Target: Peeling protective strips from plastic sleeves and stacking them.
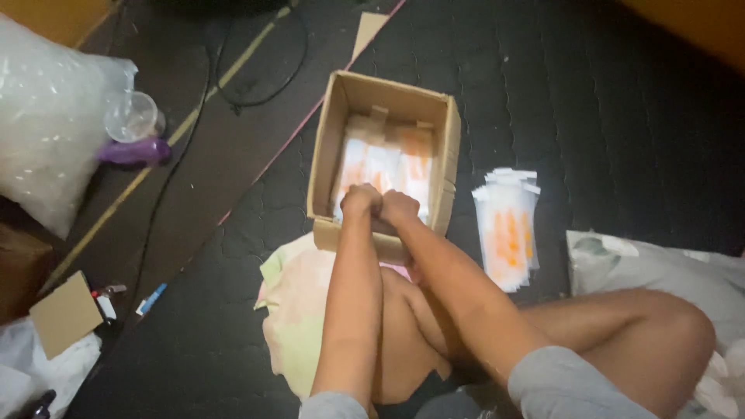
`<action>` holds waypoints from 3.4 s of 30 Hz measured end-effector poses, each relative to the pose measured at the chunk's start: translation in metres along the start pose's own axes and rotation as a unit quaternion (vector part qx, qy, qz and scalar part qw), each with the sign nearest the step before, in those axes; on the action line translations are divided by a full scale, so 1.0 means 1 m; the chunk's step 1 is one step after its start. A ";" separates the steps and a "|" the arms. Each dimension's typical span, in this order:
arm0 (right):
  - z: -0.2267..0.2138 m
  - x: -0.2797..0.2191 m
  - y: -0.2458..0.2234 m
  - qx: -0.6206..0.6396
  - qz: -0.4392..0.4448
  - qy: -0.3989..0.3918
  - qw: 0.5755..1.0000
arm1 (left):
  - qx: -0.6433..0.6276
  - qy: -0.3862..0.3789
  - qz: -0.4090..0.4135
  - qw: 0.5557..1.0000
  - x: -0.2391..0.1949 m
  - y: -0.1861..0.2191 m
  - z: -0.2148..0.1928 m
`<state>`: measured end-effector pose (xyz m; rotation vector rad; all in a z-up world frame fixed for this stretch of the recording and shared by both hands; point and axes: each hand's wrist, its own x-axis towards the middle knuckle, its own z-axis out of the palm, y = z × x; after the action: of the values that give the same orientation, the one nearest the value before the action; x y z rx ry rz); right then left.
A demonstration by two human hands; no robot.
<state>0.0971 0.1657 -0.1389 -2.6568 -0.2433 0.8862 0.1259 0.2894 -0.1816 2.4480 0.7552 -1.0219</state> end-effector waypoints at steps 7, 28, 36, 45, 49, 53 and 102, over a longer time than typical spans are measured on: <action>-0.032 -0.016 -0.004 0.068 0.031 0.018 0.997 | -0.062 0.029 0.006 0.998 -0.050 0.010 -0.026; -0.213 -0.241 0.141 0.373 -0.208 0.211 0.879 | -0.071 0.419 0.335 0.841 -0.260 0.021 -0.033; -0.131 -0.252 0.260 0.764 -0.111 0.278 0.572 | -0.424 0.132 0.294 0.846 -0.427 0.097 -0.035; -0.045 -0.236 0.223 0.850 -0.069 0.177 0.492 | -0.535 -0.050 0.358 0.763 -0.319 0.133 0.080; -0.054 -0.230 0.219 0.847 -0.061 0.165 0.501 | -0.488 -0.022 0.352 0.799 -0.334 0.128 0.069; -0.040 -0.217 0.245 0.807 -0.042 0.195 0.556 | -0.540 -0.050 0.323 0.776 -0.354 0.123 0.054; -0.128 -0.260 0.301 0.773 -0.002 0.166 0.612 | -0.597 0.038 0.282 0.750 -0.307 0.111 0.036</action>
<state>-0.0137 -0.2149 -0.0070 -1.0481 0.4511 0.2140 -0.0071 0.0819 0.0359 1.3729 0.3939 -0.0553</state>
